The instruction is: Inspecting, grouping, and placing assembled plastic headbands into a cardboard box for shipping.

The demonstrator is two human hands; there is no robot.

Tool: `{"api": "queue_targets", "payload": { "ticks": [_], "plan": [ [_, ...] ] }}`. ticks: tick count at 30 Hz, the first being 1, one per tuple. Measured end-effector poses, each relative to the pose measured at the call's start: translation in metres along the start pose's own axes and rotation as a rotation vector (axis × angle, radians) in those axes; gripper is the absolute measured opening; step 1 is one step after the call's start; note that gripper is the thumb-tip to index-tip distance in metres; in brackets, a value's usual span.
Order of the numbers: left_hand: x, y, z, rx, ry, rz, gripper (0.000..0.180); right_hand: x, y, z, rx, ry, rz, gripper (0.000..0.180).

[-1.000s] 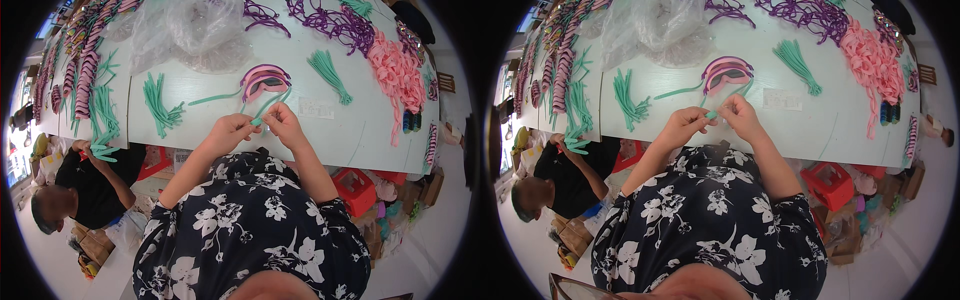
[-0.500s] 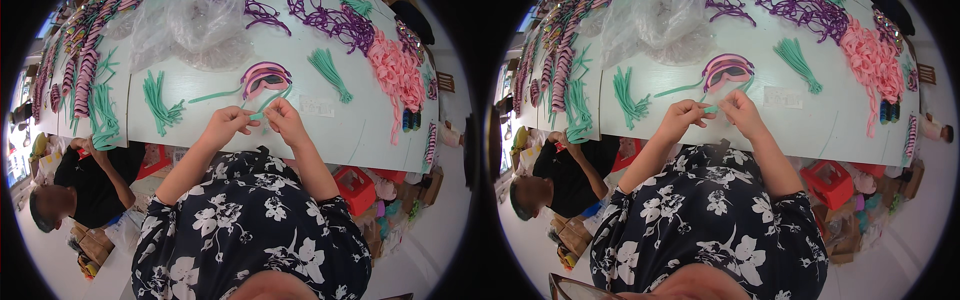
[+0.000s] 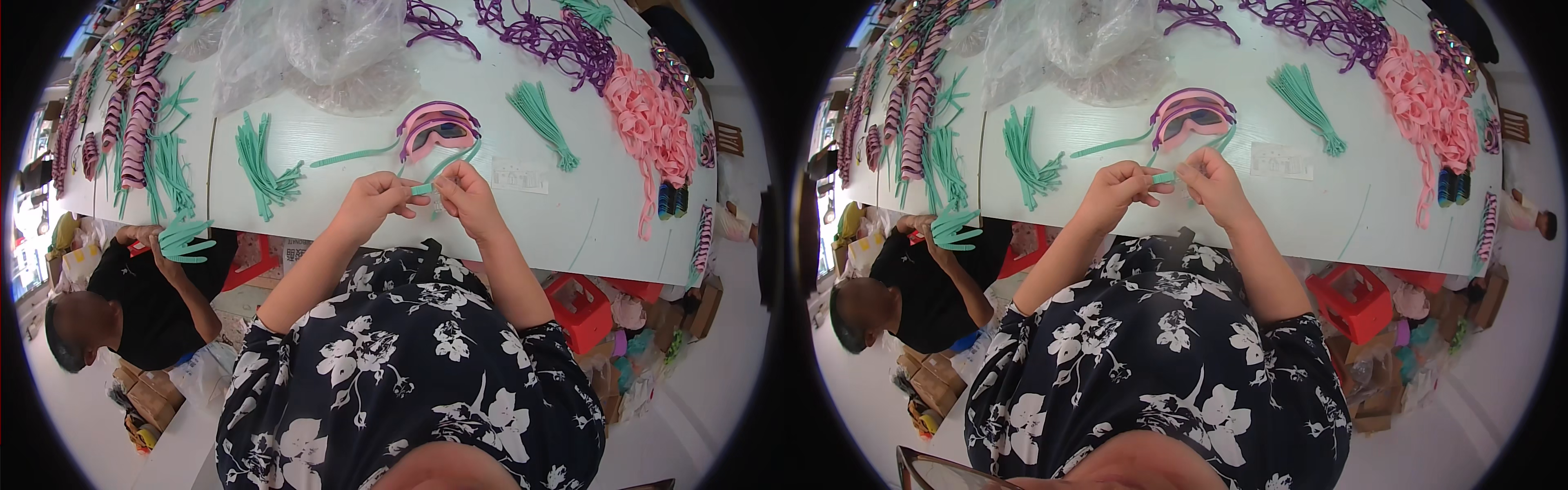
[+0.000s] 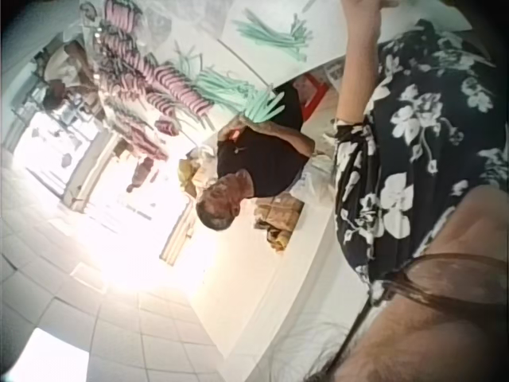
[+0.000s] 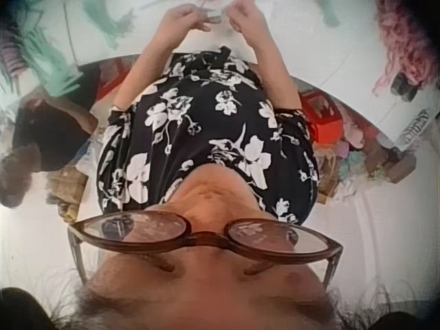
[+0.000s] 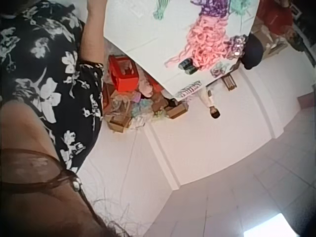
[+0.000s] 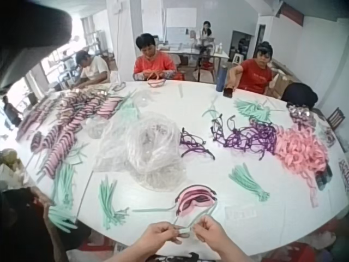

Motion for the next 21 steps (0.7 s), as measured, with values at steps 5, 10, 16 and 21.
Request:
{"api": "queue_targets", "payload": {
  "ticks": [5,10,16,21],
  "plan": [
    [0.003,0.004,0.002,0.017,-0.004,-0.009,0.021,-0.001,0.002,0.001,0.024,-0.046,-0.010,0.019],
    [0.005,0.008,0.000,0.031,0.031,-0.028,0.019,0.000,0.002,0.002,0.008,-0.112,-0.008,0.018],
    [0.013,0.015,0.005,-0.176,0.415,-0.052,0.014,-0.008,-0.004,0.022,0.267,-0.624,0.070,0.032],
    [0.013,0.016,0.012,-0.242,0.528,0.000,0.012,-0.019,-0.007,0.014,0.286,-0.789,0.136,0.034]
  ]
}}
Point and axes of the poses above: each hand's wrist, its own y-axis towards the middle knuckle, its own x-axis out of the back of the hand, z = x × y, the point moved 6 cm from there along y, towards the middle knuckle, and after that the axes turned 11 degrees about -z, right-handed, at the moved point
